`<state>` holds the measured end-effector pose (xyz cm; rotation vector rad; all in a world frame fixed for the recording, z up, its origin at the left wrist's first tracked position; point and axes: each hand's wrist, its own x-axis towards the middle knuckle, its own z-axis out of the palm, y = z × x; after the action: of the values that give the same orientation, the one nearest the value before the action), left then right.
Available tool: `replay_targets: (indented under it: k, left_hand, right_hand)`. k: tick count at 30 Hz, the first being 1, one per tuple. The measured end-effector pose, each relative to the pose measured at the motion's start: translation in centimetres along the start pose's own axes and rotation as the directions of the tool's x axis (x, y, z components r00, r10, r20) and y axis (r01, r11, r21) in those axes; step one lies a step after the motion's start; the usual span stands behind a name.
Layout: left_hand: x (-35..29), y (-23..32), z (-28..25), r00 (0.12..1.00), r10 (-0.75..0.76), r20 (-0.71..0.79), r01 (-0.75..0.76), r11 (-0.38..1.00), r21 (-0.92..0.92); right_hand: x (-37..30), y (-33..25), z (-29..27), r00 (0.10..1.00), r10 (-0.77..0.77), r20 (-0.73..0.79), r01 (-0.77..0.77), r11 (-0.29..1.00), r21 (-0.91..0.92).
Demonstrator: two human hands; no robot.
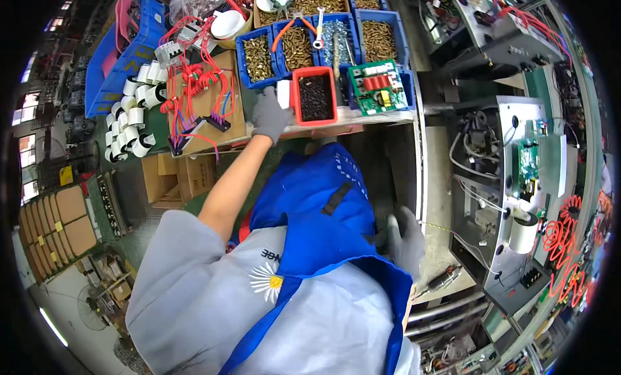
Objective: Assembling and wiring internal components of an electronic cabinet on an assembly line.
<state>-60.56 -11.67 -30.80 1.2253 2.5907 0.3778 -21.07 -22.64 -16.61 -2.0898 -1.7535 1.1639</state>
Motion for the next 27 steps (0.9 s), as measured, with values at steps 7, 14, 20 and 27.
replay_targets:
  k: [7, 14, 20, 27]
  left_hand:
    - [2.4, -3.5, 0.0, 0.991, 0.124, 0.054, -0.104, 0.952, -0.286]
    - [2.4, -5.9, -2.2, 0.994, 0.024, 0.103, 0.036, 0.838, -0.544]
    - [0.1, -3.6, -11.4, 0.917, 0.079, 0.391, 0.364, 0.237, -0.901]
    - [0.6, -2.7, -17.4, 0.99, 0.11, -0.086, -0.111, 0.248, -0.962]
  right_hand:
    - [7.0, -13.5, 3.6, 0.976, -0.169, 0.135, 0.186, 0.975, -0.124]
    - [13.9, -24.6, 8.6, 0.82, -0.526, 0.228, 0.519, 0.85, 0.092]
    - [19.3, -28.7, 13.5, 0.664, -0.606, 0.439, 0.505, 0.796, 0.335]
    - [21.4, -36.3, 14.7, 0.307, -0.614, 0.727, 0.083, 0.779, 0.622]
